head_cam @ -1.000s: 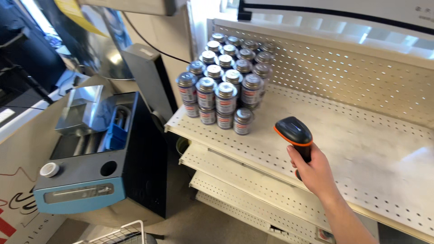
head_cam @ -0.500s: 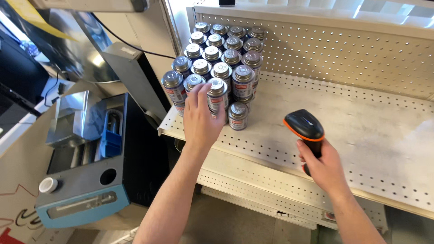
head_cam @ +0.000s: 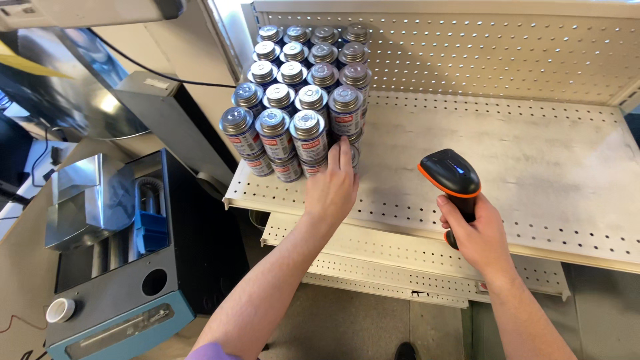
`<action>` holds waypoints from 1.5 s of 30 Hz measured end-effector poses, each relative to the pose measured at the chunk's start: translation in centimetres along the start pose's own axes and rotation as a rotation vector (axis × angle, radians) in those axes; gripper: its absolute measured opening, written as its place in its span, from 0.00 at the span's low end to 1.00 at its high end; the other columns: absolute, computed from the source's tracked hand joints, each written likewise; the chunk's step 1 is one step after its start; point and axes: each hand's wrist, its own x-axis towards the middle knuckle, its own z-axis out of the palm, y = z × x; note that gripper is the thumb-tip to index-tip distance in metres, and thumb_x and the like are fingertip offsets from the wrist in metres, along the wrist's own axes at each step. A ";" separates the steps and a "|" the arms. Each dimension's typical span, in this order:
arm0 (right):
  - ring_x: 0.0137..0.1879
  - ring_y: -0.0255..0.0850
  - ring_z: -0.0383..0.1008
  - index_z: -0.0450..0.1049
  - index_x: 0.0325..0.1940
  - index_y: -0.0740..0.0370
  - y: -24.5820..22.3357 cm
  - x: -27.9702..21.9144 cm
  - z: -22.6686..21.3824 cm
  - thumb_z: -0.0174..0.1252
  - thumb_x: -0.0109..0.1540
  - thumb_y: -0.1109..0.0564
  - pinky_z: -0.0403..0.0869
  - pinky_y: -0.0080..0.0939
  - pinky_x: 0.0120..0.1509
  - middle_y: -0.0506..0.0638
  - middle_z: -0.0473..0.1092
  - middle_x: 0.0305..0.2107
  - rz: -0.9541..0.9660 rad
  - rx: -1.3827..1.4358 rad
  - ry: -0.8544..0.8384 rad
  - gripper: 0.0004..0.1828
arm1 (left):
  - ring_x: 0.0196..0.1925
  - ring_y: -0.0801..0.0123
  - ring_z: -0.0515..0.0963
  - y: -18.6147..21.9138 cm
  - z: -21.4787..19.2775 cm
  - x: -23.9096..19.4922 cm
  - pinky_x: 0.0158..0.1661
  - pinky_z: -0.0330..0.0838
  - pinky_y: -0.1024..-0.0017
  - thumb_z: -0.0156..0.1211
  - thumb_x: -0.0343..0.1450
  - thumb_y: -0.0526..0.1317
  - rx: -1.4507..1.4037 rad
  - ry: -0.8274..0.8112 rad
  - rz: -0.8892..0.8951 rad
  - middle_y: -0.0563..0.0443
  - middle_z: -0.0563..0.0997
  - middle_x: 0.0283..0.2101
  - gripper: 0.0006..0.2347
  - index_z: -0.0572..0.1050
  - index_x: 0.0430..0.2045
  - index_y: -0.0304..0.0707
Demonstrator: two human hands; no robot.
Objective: The person uses a handheld scanner to scan barcodes on individual cans, then places each scanned can into a wire basket on the floor.
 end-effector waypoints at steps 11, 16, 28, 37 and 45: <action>0.38 0.46 0.84 0.80 0.47 0.62 -0.3 1.6 -1.7 0.69 0.74 0.48 0.81 0.51 0.52 0.58 0.78 0.28 -0.020 0.012 -0.046 0.14 | 0.49 0.58 0.90 2.1 0.8 -0.2 0.36 0.92 0.58 0.81 0.65 0.56 0.037 0.001 -0.060 0.38 0.64 0.75 0.39 0.70 0.70 0.44; 0.38 0.46 0.85 0.80 0.47 0.62 -0.4 2.2 -2.4 0.69 0.73 0.48 0.82 0.50 0.51 0.58 0.79 0.28 -0.045 0.014 -0.094 0.14 | 0.48 0.52 0.90 3.1 4.4 0.7 0.37 0.91 0.51 0.81 0.66 0.57 -0.080 -0.152 -0.153 0.45 0.71 0.68 0.37 0.66 0.66 0.46; 0.39 0.45 0.85 0.80 0.47 0.62 0.1 2.3 -5.1 0.70 0.72 0.50 0.84 0.50 0.50 0.57 0.79 0.28 -0.034 0.091 -0.119 0.13 | 0.55 0.41 0.90 3.3 -0.5 -1.3 0.45 0.91 0.60 0.83 0.67 0.58 -0.954 -0.176 -0.565 0.41 0.78 0.67 0.39 0.61 0.68 0.53; 0.32 0.43 0.85 0.71 0.52 0.64 1.2 1.9 -3.4 0.61 0.77 0.53 0.87 0.46 0.40 0.56 0.80 0.31 -0.176 0.243 -0.177 0.11 | 0.38 0.50 0.90 9.2 1.5 2.6 0.23 0.88 0.64 0.63 0.81 0.56 -1.761 -0.097 -0.767 0.33 0.80 0.49 0.28 0.65 0.71 0.40; 0.31 0.45 0.85 0.77 0.50 0.62 1.2 -2.3 -2.7 0.66 0.74 0.50 0.84 0.47 0.41 0.54 0.77 0.23 -0.105 0.160 -0.106 0.12 | 0.31 0.54 0.88 11.7 5.0 3.7 0.27 0.89 0.65 0.62 0.81 0.58 -1.868 -0.193 -0.801 0.36 0.82 0.41 0.24 0.70 0.64 0.42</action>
